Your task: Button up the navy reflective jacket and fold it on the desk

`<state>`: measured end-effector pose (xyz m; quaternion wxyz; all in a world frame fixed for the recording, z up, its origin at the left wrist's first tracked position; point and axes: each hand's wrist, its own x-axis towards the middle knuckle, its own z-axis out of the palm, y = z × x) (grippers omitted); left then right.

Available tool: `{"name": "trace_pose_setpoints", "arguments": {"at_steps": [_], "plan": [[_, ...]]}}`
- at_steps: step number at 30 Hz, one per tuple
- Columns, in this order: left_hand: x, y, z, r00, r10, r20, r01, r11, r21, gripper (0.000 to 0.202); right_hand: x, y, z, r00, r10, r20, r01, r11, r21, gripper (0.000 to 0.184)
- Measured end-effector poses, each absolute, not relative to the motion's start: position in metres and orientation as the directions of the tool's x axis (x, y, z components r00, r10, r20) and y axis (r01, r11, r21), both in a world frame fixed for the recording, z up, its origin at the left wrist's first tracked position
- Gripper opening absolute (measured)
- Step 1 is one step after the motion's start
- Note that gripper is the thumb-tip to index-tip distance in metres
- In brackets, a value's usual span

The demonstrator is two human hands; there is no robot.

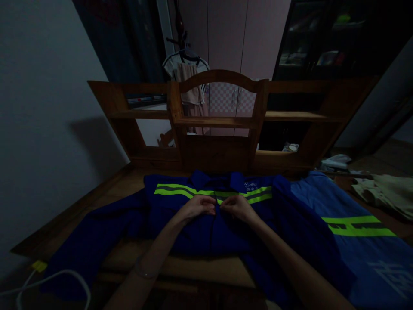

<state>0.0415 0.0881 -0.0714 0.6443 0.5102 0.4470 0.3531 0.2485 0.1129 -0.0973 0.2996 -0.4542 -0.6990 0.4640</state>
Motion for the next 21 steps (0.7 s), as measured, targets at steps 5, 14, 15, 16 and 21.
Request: {"name": "trace_pose_setpoints", "arguments": {"at_steps": [5,14,15,16,21], "plan": [[0.049,0.086,-0.074,0.251,0.945,-0.211,0.108,0.189,0.976,0.054,0.246,0.109,-0.091,-0.44,0.898,-0.028,0.387,0.161,-0.908,0.016],[0.054,0.089,-0.082,0.181,0.98,-0.086,0.276,0.033,0.961,0.04,0.241,0.092,-0.081,-0.406,0.89,0.208,0.43,0.387,-0.816,0.009],[0.054,0.088,-0.082,0.17,0.983,-0.075,0.305,0.02,0.952,0.039,0.24,0.09,-0.08,-0.405,0.886,0.226,0.436,0.405,-0.803,0.01],[0.054,0.088,-0.082,0.158,0.985,-0.065,0.325,0.01,0.946,0.039,0.24,0.089,-0.079,-0.404,0.882,0.243,0.444,0.422,-0.79,0.011],[0.056,0.086,-0.084,0.131,0.991,-0.034,0.307,-0.008,0.952,0.039,0.24,0.09,-0.076,-0.404,0.868,0.289,0.465,0.467,-0.752,0.011]]}}
